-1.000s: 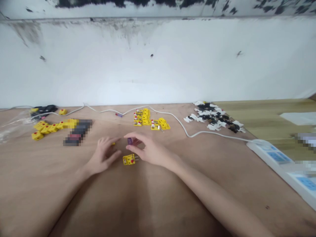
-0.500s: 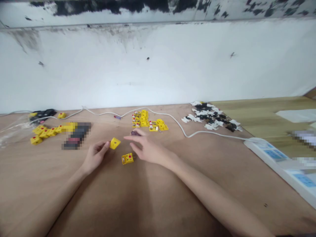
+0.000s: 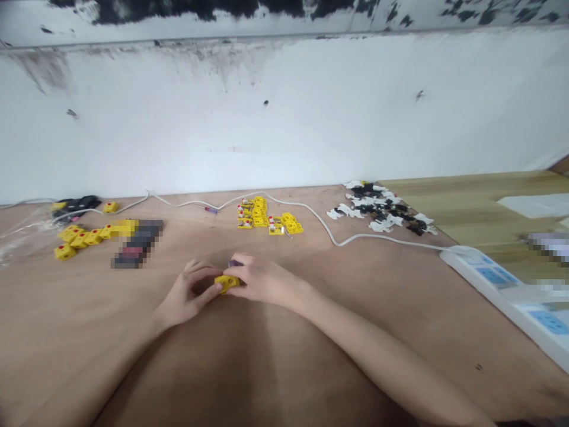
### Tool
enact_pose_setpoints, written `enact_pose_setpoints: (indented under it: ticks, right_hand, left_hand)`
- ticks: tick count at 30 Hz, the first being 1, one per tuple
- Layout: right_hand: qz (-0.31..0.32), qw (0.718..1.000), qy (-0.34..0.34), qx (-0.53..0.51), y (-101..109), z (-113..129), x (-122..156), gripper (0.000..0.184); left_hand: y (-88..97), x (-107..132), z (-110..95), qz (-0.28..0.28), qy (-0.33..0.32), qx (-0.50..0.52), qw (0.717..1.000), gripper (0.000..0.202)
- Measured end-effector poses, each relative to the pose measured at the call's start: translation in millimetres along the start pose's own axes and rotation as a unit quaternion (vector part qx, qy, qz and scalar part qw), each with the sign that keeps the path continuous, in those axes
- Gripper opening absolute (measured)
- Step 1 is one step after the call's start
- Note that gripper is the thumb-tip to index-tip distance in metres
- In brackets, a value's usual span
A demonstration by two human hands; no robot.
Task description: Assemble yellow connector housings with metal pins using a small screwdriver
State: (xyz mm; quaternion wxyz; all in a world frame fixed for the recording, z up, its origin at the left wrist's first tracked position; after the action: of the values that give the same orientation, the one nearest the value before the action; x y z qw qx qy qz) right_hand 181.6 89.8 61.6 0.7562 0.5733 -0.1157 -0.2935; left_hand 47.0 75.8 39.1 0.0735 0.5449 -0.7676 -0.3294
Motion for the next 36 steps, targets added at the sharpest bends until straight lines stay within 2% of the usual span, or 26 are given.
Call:
enact_pose_setpoints:
  ticks: [2, 4, 7, 12, 19, 26, 36]
  right_hand:
    - [0.008, 1.000, -0.007, -0.004, -3, -5, 0, 0.025]
    - [0.017, 1.000, -0.014, -0.005, -7, -9, -1, 0.026]
    - [0.030, 0.999, -0.017, -0.012, -12, -13, -1, 0.027]
    - [0.039, 0.999, -0.031, -0.012, -13, -13, -2, 0.027]
    - [0.059, 0.995, -0.059, 0.048, -12, -10, -4, 0.030]
    - [0.066, 0.991, -0.063, 0.096, -11, -7, -7, 0.022]
    - [0.074, 0.992, -0.088, 0.053, -11, -11, -5, 0.023]
  left_hand:
    - [0.1, 1, -6, 0.011, -0.051, -0.095, 0.994, 0.041]
    - [-1.0, 2, -6, 0.017, -0.070, -0.151, 0.986, 0.045]
    - [-4.1, 3, -3, 0.022, -0.074, -0.179, 0.981, 0.035]
    - [-6.7, 2, 1, 0.016, -0.074, -0.178, 0.981, 0.032]
    - [-6.3, 1, 2, 0.007, -0.066, -0.171, 0.983, 0.029]
    - [-6.0, 2, 0, 0.016, -0.066, -0.165, 0.984, 0.028]
    - [-7.2, 2, 3, 0.014, -0.067, -0.161, 0.985, 0.030]
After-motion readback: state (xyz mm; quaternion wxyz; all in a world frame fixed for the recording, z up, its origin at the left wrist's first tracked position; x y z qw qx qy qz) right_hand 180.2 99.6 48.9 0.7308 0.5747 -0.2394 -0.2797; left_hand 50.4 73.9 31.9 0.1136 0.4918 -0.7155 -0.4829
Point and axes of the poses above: each hand's wrist, its own x-axis away from the middle knuckle, its own y-axis out of the back of the hand, z = x × y, the point moved 8 cm from there along -x, towards the middle knuckle, and after that the axes turned 6 degrees about x, right-handed, at the moved point
